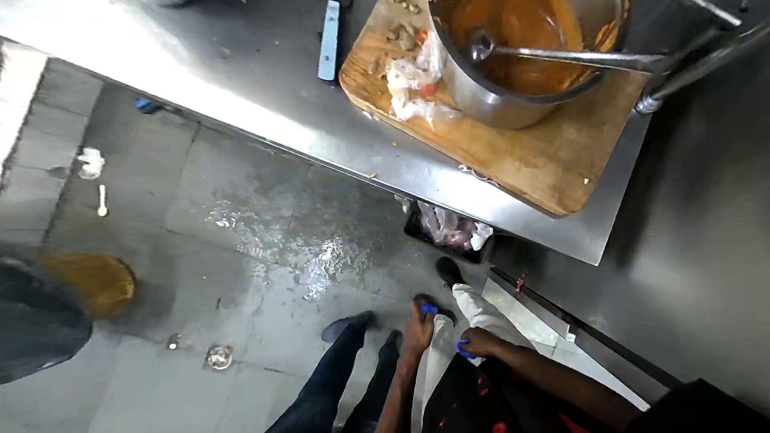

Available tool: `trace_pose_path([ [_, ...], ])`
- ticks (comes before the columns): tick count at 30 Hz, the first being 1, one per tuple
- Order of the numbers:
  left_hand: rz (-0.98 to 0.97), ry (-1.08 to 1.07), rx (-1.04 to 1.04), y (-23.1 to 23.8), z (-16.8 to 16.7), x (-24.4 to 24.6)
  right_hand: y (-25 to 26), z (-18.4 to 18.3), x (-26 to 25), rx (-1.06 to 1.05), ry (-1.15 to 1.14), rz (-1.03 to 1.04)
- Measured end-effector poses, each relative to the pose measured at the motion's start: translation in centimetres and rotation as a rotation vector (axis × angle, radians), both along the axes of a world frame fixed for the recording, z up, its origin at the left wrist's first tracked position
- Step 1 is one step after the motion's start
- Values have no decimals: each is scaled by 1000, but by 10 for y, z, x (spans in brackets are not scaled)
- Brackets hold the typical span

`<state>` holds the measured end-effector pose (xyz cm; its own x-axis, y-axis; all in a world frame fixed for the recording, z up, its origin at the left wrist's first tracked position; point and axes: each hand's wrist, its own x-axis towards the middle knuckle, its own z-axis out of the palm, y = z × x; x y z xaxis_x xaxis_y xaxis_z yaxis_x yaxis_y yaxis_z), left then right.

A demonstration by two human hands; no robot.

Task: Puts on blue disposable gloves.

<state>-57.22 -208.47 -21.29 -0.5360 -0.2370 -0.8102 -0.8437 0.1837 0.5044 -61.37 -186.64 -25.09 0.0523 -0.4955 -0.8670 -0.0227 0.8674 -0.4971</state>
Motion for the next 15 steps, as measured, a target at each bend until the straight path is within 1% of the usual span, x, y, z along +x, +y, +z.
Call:
trace_pose_path([
  [3, 36, -19, 69, 28, -23, -42, 10, -4, 3, -37, 23, -111],
  [6, -54, -19, 145, 56, -28, -57, 14, -7, 5, -11, 28, -195],
  [8, -131, -10, 162, 64, -29, -57, 13, -7, 6, 1, 25, -210],
  [10, -174, 3, 156, 59, -32, -53, 11, -5, 3, 13, 26, -211],
  [12, -152, -14, 155, 44, -39, -43, 10, -3, 0, 30, 20, -248],
  [15, 63, -1, 150, 14, -46, -19, 13, -11, 1, 49, 18, -328],
])
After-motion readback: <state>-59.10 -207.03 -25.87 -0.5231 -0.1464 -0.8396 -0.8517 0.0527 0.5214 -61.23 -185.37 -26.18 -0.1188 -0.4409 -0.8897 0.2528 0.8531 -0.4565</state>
